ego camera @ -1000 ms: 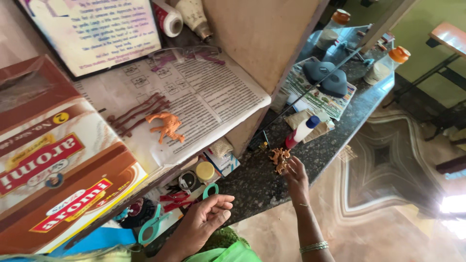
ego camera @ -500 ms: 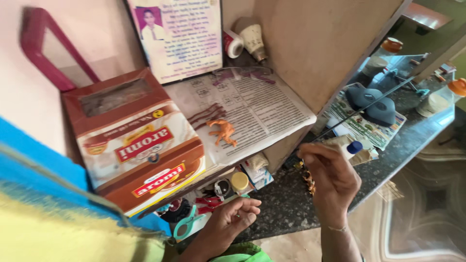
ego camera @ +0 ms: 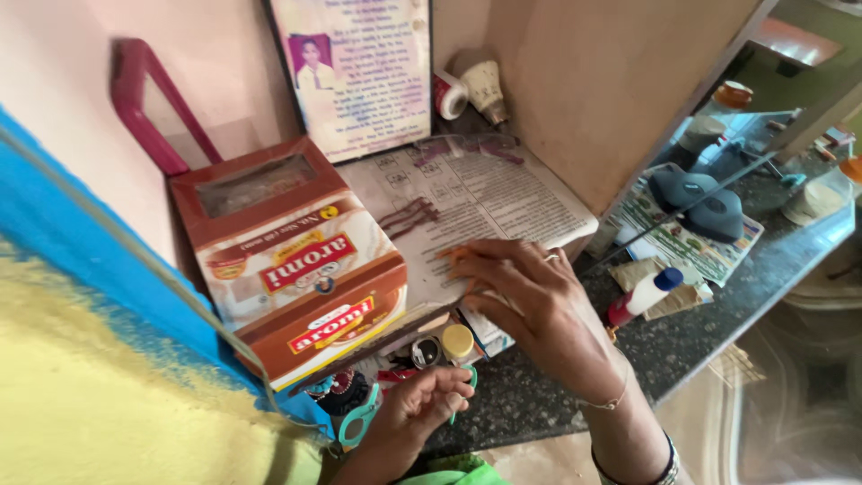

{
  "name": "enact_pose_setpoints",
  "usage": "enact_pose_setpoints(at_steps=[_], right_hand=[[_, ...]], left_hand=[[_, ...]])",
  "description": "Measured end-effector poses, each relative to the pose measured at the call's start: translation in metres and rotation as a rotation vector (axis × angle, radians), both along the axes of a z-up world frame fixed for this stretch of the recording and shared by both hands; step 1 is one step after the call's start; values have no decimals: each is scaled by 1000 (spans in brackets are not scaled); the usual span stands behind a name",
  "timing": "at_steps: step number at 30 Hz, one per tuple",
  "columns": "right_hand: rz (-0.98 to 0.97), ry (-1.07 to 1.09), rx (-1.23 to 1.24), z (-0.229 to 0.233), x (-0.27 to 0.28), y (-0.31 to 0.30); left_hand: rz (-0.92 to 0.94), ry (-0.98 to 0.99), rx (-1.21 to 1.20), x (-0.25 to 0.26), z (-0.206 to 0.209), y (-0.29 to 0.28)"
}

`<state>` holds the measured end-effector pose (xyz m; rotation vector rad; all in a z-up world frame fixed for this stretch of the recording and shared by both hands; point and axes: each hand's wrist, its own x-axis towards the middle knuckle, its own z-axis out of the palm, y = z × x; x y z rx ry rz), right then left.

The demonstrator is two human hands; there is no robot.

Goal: The person organizes a cluttered countertop by picking up and moving various items such as a bottle, small figurines, a box, a framed picture, and light bulbs. They place these items in different positions on the counter and a nearby shelf.

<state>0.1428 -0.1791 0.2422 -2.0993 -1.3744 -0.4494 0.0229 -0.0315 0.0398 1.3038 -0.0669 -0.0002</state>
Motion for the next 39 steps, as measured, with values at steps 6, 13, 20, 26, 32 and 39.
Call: enact_pose_setpoints(at_steps=[6,13,20,26,32,39], right_hand=[[-194,-135,288,-39,22,-18],[-103,552,1101,-129,49,-52],[-608,1225,833,-301,9,-122],[-773,1254,922,-374,7,-226],[-796,1161,912,-385,67,-263],[-606,1160,855,-385,119,-265]], left_hand=[[-21,95,-66,16,-11,-9],[-60,207,-79,32,-9,-37],[-33,500,-94,39,-22,-60],[12,627,-127,33,-40,-62],[22,583,-139,35,-66,-93],[-87,551,-126,33,-111,-142]])
